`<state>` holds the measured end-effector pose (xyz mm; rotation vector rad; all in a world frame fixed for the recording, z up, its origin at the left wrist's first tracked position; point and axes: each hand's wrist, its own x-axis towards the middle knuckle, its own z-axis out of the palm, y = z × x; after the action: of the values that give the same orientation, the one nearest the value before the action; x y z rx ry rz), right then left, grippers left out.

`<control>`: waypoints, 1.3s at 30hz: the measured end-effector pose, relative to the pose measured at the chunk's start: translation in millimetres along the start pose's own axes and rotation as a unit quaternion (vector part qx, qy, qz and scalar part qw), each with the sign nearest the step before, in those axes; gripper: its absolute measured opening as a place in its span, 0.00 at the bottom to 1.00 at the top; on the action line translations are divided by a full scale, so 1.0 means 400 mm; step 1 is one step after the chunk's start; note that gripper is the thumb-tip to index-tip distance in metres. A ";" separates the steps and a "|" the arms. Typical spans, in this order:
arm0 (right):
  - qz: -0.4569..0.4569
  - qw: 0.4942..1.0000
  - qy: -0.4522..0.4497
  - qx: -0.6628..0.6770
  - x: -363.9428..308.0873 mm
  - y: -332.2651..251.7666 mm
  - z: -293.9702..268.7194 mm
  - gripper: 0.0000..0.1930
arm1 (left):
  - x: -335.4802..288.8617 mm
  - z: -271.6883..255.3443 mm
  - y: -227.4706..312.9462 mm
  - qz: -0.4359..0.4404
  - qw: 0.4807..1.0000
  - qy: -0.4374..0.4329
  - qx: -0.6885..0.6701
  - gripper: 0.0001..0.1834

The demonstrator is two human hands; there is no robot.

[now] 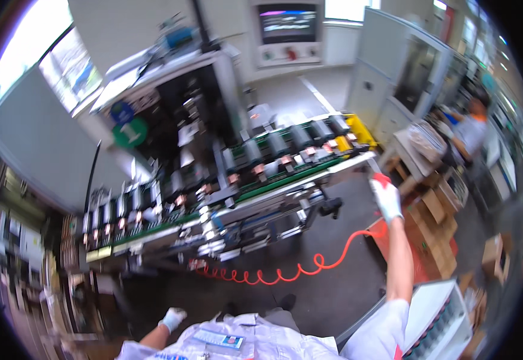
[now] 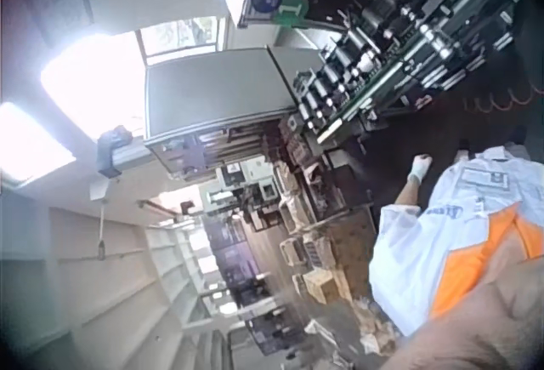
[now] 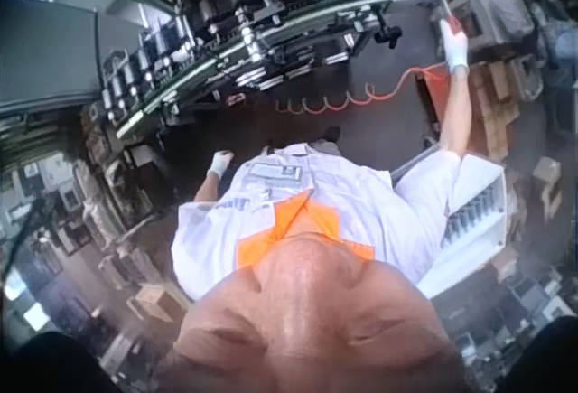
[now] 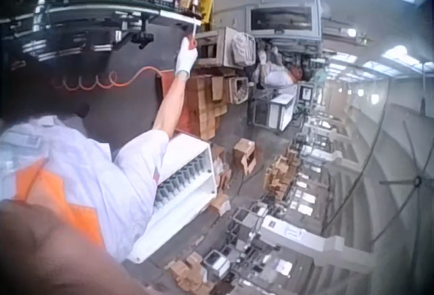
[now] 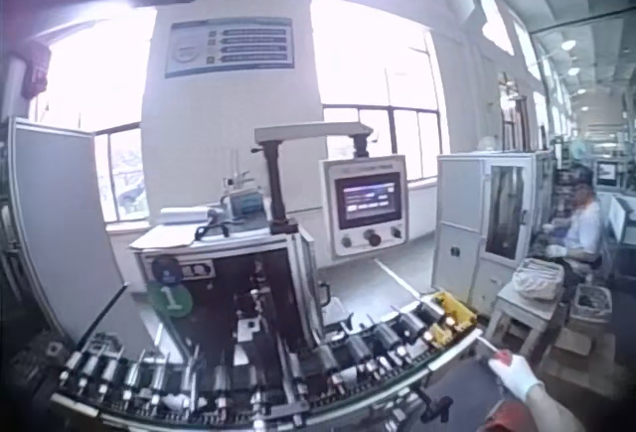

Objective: The person unloads assembled motor rotors from a conveyor into a container, unpacks rotor cores and parts from boxes, and assembles shafts, rotor cores, and commutators using a press machine.

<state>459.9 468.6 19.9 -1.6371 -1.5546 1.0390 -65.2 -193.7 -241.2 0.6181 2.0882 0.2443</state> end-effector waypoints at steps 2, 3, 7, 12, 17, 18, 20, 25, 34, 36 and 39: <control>-0.097 0.994 -0.010 -0.051 -0.019 0.137 -0.060 0.11 | 0.028 0.020 0.030 0.041 0.998 0.033 -0.040 0.20; -0.135 0.986 -0.077 -0.067 -0.092 0.117 -0.015 0.12 | 0.024 0.028 0.025 0.099 0.993 0.047 -0.045 0.20; 0.030 0.982 -0.182 0.044 -0.431 -0.032 0.148 0.10 | 0.000 0.029 0.083 0.104 0.990 0.038 -0.088 0.21; -0.152 0.942 -0.286 -0.087 -0.738 -0.171 0.458 0.18 | 0.001 -0.028 0.005 0.122 0.975 0.006 -0.183 0.19; -0.260 0.879 -0.391 -0.085 -0.928 -0.342 0.972 0.20 | -0.042 -0.094 -0.217 0.012 0.943 0.054 -0.328 0.18; -0.239 0.862 -0.439 -0.089 -0.962 -0.391 1.059 0.21 | -0.063 -0.108 -0.257 -0.019 0.932 0.064 -0.357 0.18; -0.279 0.834 -0.470 -0.075 -1.046 -0.472 1.218 0.21 | -0.106 -0.105 -0.352 -0.074 0.882 0.117 -0.450 0.18; -0.375 0.793 -0.480 -0.023 -1.172 -0.583 1.486 0.23 | -0.228 0.024 -0.555 -0.168 0.780 0.183 -0.575 0.18; -0.347 0.795 -0.493 -0.062 -1.161 -0.463 1.632 0.28 | -0.265 0.322 -0.516 -0.219 0.765 0.139 -0.589 0.12; -0.465 0.777 -0.423 -0.022 -1.151 -0.443 1.568 0.29 | -0.237 0.310 -0.489 -0.159 0.827 0.139 -0.522 0.14; -0.448 0.735 -0.509 -0.012 -1.101 -0.412 1.379 0.22 | -0.181 0.218 -0.364 -0.089 0.856 0.134 -0.492 0.19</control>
<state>-96.0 9.1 -51.5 0.0152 -2.6030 1.3462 -9.0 -360.9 -295.5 -0.2495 1.9133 1.2458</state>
